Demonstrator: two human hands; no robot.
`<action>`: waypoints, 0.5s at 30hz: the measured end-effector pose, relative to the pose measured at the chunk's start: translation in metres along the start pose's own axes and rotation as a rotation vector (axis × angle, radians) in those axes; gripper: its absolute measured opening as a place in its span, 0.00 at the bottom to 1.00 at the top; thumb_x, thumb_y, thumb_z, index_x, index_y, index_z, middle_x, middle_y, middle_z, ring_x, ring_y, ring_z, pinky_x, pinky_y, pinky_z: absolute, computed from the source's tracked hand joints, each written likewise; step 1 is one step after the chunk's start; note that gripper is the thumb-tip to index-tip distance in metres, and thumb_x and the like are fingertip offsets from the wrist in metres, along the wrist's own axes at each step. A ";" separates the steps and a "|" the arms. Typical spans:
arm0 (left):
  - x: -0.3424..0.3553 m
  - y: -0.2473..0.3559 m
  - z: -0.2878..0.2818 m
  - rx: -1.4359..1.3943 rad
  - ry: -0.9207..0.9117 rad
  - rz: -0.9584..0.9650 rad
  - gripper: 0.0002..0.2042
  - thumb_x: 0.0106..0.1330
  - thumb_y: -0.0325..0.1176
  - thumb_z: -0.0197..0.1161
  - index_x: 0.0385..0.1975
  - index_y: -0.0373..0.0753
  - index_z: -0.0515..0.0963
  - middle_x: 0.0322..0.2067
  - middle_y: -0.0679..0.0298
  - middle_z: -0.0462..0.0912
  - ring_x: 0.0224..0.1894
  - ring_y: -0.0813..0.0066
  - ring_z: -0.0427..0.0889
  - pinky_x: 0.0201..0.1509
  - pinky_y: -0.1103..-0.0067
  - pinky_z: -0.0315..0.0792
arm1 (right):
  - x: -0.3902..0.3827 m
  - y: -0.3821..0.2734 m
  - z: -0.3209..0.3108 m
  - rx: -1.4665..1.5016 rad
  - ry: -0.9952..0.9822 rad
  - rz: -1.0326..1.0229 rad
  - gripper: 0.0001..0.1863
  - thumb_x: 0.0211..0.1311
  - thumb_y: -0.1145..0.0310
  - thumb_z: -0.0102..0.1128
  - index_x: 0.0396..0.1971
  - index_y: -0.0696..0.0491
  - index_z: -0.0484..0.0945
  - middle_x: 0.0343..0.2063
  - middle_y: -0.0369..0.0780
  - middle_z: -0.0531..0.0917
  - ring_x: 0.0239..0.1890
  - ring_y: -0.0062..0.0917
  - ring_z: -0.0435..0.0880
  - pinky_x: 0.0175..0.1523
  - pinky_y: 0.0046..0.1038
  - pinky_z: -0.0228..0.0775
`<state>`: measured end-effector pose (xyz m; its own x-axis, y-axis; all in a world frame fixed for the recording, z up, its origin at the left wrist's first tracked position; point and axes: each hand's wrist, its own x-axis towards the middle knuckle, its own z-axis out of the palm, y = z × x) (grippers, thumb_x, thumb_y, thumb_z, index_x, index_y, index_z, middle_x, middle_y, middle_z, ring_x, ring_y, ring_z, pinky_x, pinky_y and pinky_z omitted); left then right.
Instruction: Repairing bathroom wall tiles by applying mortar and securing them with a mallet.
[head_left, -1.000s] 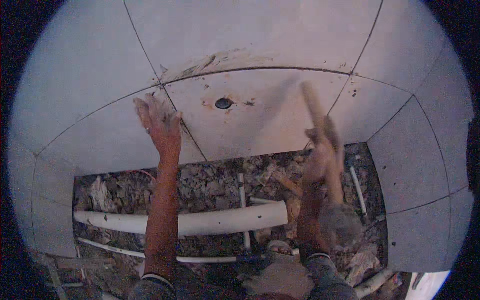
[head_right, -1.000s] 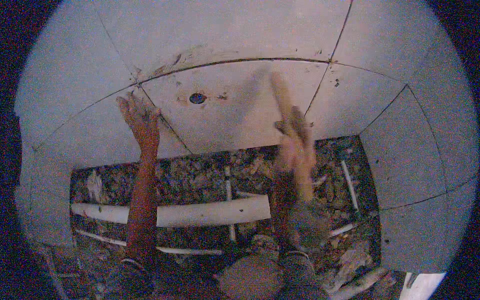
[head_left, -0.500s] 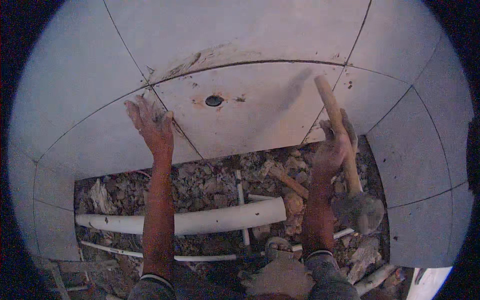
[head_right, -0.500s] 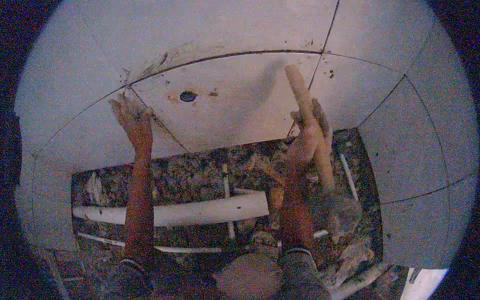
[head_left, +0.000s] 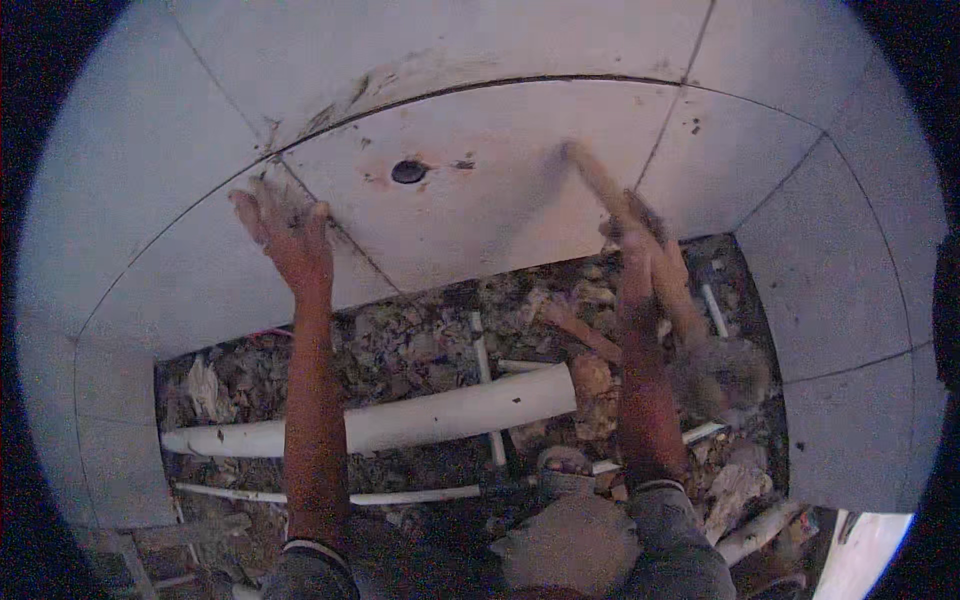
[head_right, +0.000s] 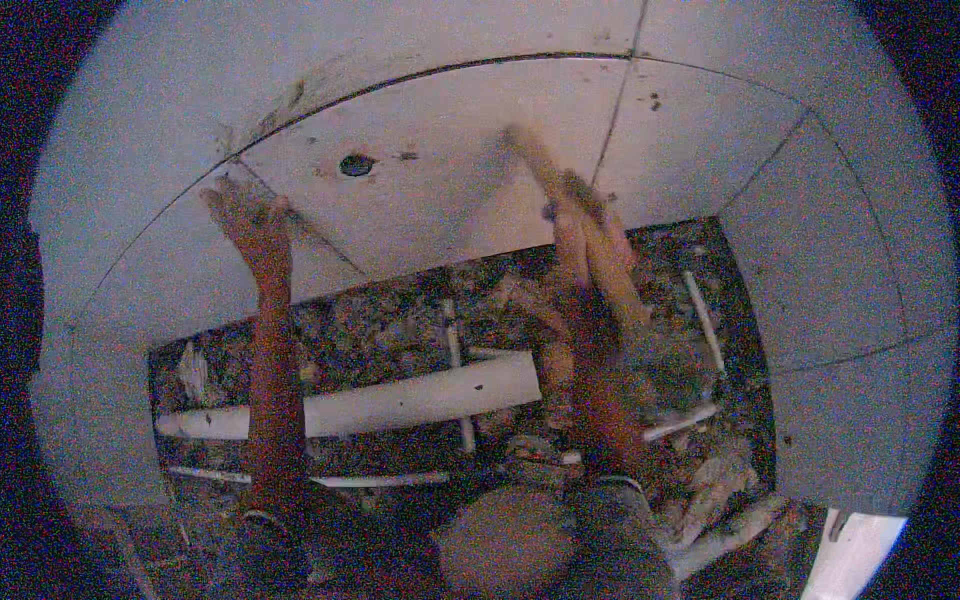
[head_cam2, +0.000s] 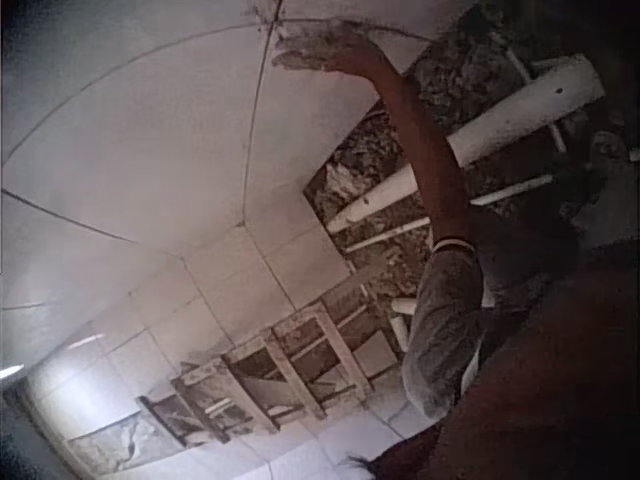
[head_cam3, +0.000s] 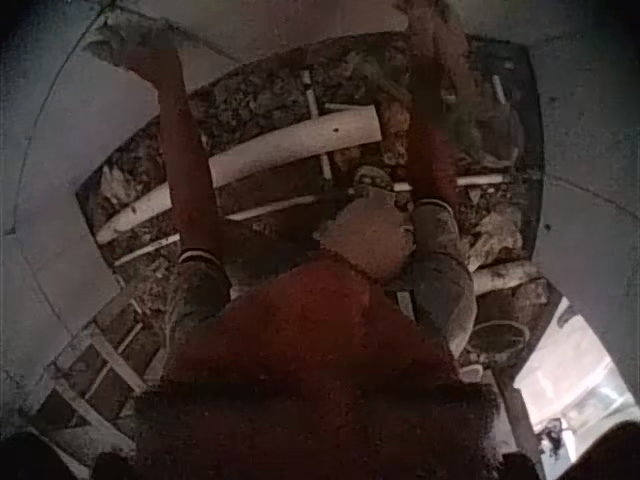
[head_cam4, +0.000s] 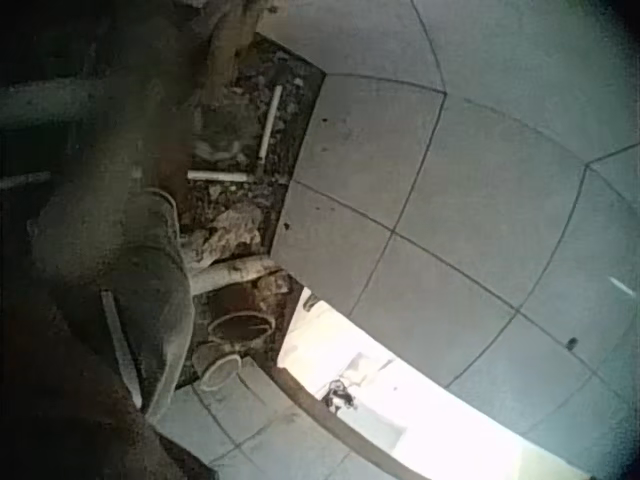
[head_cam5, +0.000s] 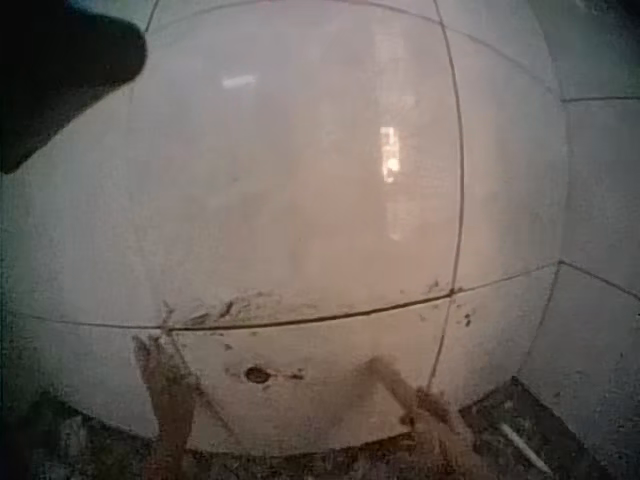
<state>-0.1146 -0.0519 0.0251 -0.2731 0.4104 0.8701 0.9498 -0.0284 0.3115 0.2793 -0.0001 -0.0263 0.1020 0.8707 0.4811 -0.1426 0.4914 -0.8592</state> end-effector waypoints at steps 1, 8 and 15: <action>0.002 -0.001 -0.003 0.028 0.002 0.002 0.41 0.54 0.49 0.65 0.64 0.36 0.55 0.66 0.42 0.42 0.69 0.46 0.39 0.68 0.58 0.38 | -0.013 0.007 -0.006 0.057 -0.031 0.107 0.26 0.66 0.57 0.43 0.52 0.65 0.66 0.42 0.52 0.76 0.38 0.33 0.80 0.46 0.32 0.73; -0.003 0.003 0.003 -0.046 -0.005 -0.027 0.43 0.51 0.48 0.67 0.64 0.36 0.54 0.66 0.42 0.41 0.68 0.44 0.38 0.68 0.57 0.35 | -0.172 0.068 -0.079 0.329 -0.157 0.835 0.23 0.67 0.58 0.42 0.50 0.63 0.69 0.43 0.49 0.76 0.41 0.33 0.78 0.50 0.35 0.70; -0.008 -0.009 0.005 0.147 -0.092 0.094 0.45 0.48 0.47 0.70 0.65 0.39 0.54 0.66 0.43 0.40 0.68 0.43 0.38 0.67 0.55 0.40 | -0.183 0.052 -0.101 0.692 -0.109 0.842 0.21 0.67 0.59 0.42 0.47 0.61 0.71 0.45 0.47 0.76 0.44 0.32 0.76 0.54 0.38 0.67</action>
<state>-0.1197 -0.0502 0.0132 -0.1737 0.4937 0.8521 0.9843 0.0599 0.1659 0.3527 -0.1353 -0.1768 -0.3707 0.9126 -0.1724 -0.6514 -0.3878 -0.6521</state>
